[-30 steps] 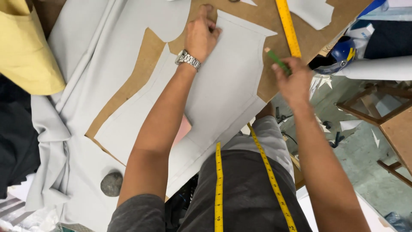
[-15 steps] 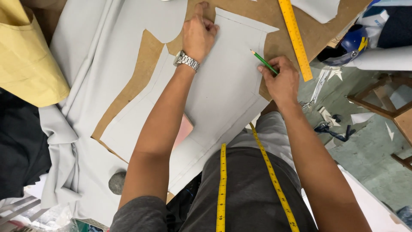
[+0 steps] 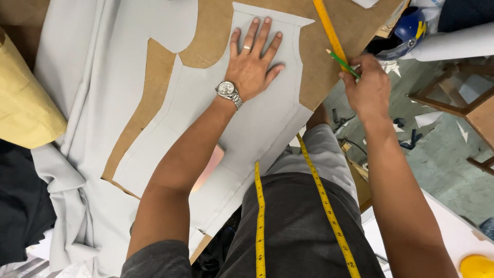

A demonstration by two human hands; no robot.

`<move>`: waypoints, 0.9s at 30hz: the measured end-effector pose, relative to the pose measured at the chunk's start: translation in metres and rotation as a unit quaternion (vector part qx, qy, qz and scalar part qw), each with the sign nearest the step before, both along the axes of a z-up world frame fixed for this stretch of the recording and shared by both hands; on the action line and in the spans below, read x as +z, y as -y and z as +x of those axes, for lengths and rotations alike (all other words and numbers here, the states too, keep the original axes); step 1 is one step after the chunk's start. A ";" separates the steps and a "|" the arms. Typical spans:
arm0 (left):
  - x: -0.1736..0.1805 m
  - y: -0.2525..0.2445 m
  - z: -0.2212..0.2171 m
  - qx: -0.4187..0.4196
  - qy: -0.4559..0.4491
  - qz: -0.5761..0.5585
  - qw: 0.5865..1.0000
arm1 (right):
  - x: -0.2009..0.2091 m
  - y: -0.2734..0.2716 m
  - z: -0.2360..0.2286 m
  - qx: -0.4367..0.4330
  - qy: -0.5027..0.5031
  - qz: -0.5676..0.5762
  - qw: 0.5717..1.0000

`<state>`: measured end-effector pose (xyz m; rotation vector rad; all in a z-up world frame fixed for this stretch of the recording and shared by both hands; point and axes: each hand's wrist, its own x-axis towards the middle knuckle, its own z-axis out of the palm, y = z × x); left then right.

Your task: The person uses shears to cut a large piece of white fabric laid out on a table, following a pattern. They then use a ruler and a pencil to draw straight lines on the fabric.

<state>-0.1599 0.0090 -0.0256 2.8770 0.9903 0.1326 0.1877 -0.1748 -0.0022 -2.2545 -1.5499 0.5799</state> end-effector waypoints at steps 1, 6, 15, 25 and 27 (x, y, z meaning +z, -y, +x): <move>0.001 -0.003 0.001 -0.002 0.001 0.000 1.000 | 0.017 0.004 -0.014 -0.002 0.001 0.000 1.000; 0.005 -0.007 0.005 0.027 -0.013 -0.028 0.999 | 0.029 0.048 -0.093 -0.075 -0.281 -0.092 0.952; 0.024 -0.017 0.006 -0.038 0.029 -0.052 0.997 | 0.041 0.023 -0.121 -0.048 -0.181 -0.042 0.981; 0.025 -0.035 0.017 -0.122 -0.026 -0.094 0.988 | 0.007 -0.041 -0.024 0.085 -0.015 0.083 0.993; 0.026 -0.039 0.016 -0.128 0.012 -0.082 0.988 | 0.000 -0.049 -0.021 0.090 -0.004 0.085 0.992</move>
